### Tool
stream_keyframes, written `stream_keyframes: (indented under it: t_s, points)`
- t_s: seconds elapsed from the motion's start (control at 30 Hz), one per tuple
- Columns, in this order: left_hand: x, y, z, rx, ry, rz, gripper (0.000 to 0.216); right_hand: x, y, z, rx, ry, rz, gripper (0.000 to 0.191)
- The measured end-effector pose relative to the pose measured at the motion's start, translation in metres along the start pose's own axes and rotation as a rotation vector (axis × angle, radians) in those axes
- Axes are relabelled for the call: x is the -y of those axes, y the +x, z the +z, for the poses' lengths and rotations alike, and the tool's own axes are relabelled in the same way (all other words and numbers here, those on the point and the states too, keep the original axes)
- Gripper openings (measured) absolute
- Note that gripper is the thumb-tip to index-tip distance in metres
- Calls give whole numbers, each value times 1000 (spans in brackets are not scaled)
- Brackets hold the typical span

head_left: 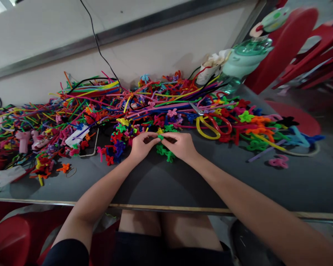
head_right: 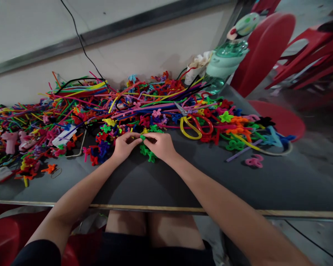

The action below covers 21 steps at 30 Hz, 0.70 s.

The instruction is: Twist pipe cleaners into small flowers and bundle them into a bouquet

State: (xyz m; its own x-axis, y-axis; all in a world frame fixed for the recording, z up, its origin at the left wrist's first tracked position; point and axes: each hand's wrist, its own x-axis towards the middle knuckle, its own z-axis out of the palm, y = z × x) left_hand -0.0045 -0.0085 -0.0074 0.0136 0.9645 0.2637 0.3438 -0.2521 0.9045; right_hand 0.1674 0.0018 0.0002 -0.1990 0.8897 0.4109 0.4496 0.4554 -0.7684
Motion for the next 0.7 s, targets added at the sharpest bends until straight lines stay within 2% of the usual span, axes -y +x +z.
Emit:
stream_keyframes:
  t_s: [0.1, 0.17, 0.23, 0.4, 0.7]
  points:
    - [-4, -2, 0, -1, 114, 184, 27, -3, 1, -1, 45, 107, 80, 26]
    - [-6, -3, 0, 9, 198, 301, 21, -6, 3, -1, 62, 173, 115, 26]
    - [-7, -3, 1, -6, 254, 354, 18, -8, 3, 1, 74, 264, 150, 26]
    - [-7, -2, 1, -23, 278, 279, 17, -11, 3, 7, 80, 464, 266, 32]
    - [-7, -4, 1, 15, 208, 193, 26, -14, 7, 8, 72, 438, 280, 34]
